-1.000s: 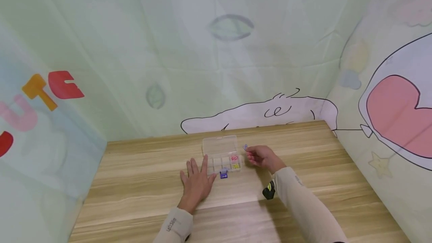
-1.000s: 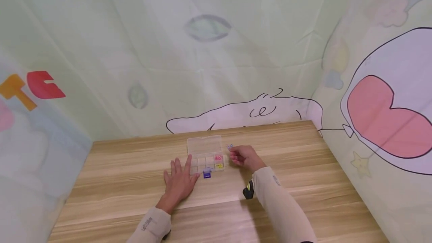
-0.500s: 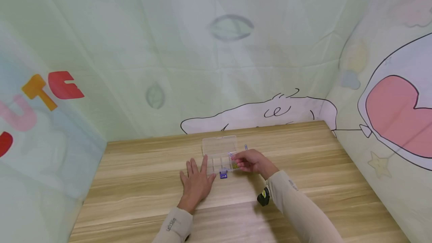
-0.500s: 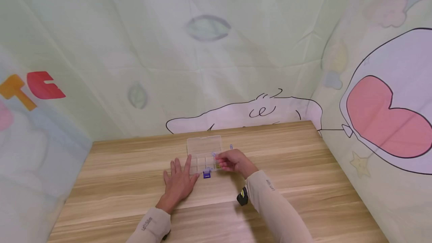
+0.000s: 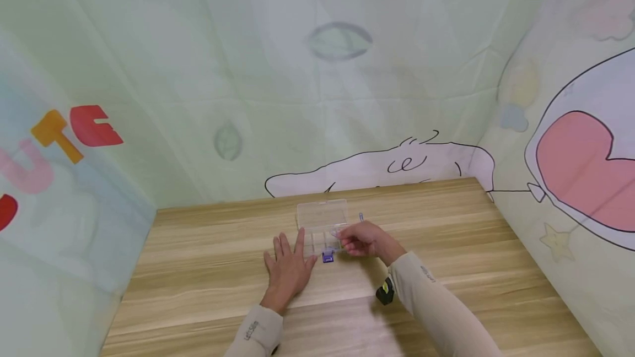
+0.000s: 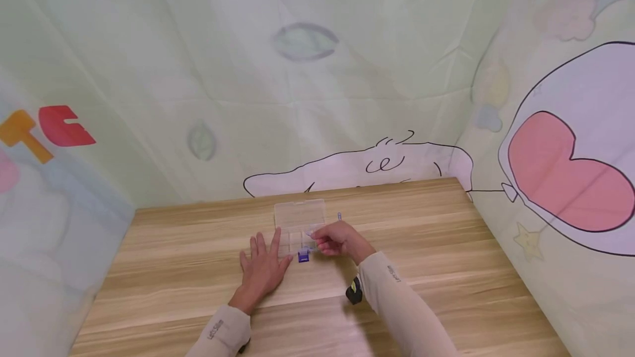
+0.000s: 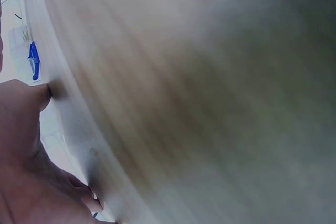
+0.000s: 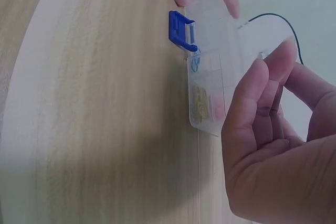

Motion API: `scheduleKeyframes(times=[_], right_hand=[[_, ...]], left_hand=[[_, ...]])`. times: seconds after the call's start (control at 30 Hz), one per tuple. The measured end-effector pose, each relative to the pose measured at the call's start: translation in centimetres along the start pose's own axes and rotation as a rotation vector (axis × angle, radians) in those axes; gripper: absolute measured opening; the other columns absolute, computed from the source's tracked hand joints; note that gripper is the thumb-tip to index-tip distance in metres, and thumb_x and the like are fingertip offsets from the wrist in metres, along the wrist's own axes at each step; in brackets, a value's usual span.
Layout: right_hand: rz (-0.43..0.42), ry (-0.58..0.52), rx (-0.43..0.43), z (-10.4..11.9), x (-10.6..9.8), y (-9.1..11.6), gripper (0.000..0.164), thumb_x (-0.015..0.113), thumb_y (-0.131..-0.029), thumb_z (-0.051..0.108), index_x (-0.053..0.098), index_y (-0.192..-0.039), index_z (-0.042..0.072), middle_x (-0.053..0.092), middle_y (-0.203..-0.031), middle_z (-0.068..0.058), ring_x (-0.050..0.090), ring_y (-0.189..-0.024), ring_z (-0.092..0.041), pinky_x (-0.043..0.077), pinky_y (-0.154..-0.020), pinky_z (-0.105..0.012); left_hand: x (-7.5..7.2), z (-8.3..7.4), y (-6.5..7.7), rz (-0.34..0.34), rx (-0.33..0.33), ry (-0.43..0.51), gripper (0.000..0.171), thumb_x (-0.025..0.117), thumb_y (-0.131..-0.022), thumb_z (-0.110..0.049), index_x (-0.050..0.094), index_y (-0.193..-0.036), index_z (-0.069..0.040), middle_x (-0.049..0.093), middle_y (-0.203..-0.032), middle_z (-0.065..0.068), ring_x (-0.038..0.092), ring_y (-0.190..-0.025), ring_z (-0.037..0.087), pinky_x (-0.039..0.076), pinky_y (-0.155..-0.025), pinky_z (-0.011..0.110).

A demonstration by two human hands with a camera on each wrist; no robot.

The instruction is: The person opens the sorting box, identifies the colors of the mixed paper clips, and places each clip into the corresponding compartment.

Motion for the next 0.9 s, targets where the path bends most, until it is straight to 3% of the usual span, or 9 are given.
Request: scheduleKeyframes(times=[0.2, 0.6, 0.9], right_hand=[[-0.005, 0.037, -0.002, -0.08, 0.06, -0.03, 0.010, 0.070, -0.076, 0.012, 0.065, -0.073, 0.004, 0.059, -0.057, -0.001, 0.055, -0.046, -0.009, 0.050, -0.047, -0.025], [-0.007, 0.023, 0.009, 0.05, -0.27, -0.16, 0.011, 0.070, -0.077, 0.013, 0.065, -0.076, 0.003, 0.060, -0.057, -0.001, 0.055, -0.045, -0.008, 0.050, -0.048, -0.025], [-0.007, 0.010, 0.005, 0.56, -0.56, -0.28, 0.028, 0.066, -0.081, 0.013, 0.062, -0.100, -0.007, 0.061, -0.062, -0.003, 0.057, -0.049, -0.010, 0.050, -0.050, -0.024]], left_hand=[[-0.05, -0.02, 0.07, 0.001, 0.001, 0.001, 0.075, 0.043, -0.088, -0.056, 0.012, -0.147, -0.023, 0.014, -0.144, 0.029, 0.009, -0.131, 0.044, 0.010, -0.092, 0.070], [-0.01, -0.01, 0.06, 0.007, -0.001, -0.001, 0.076, 0.043, -0.088, -0.057, 0.010, -0.147, -0.023, 0.012, -0.144, 0.029, 0.008, -0.131, 0.044, 0.009, -0.092, 0.070], [0.05, 0.02, -0.02, 0.009, -0.006, -0.009, 0.076, 0.042, -0.088, -0.058, 0.011, -0.147, -0.023, 0.012, -0.144, 0.029, 0.008, -0.131, 0.044, 0.009, -0.093, 0.069]])
Point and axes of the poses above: each hand's wrist, its own y-axis away from the middle knuckle, its own x-axis out of the palm, z = x × y, the point moved 5 cm from there along -y, towards the middle knuckle
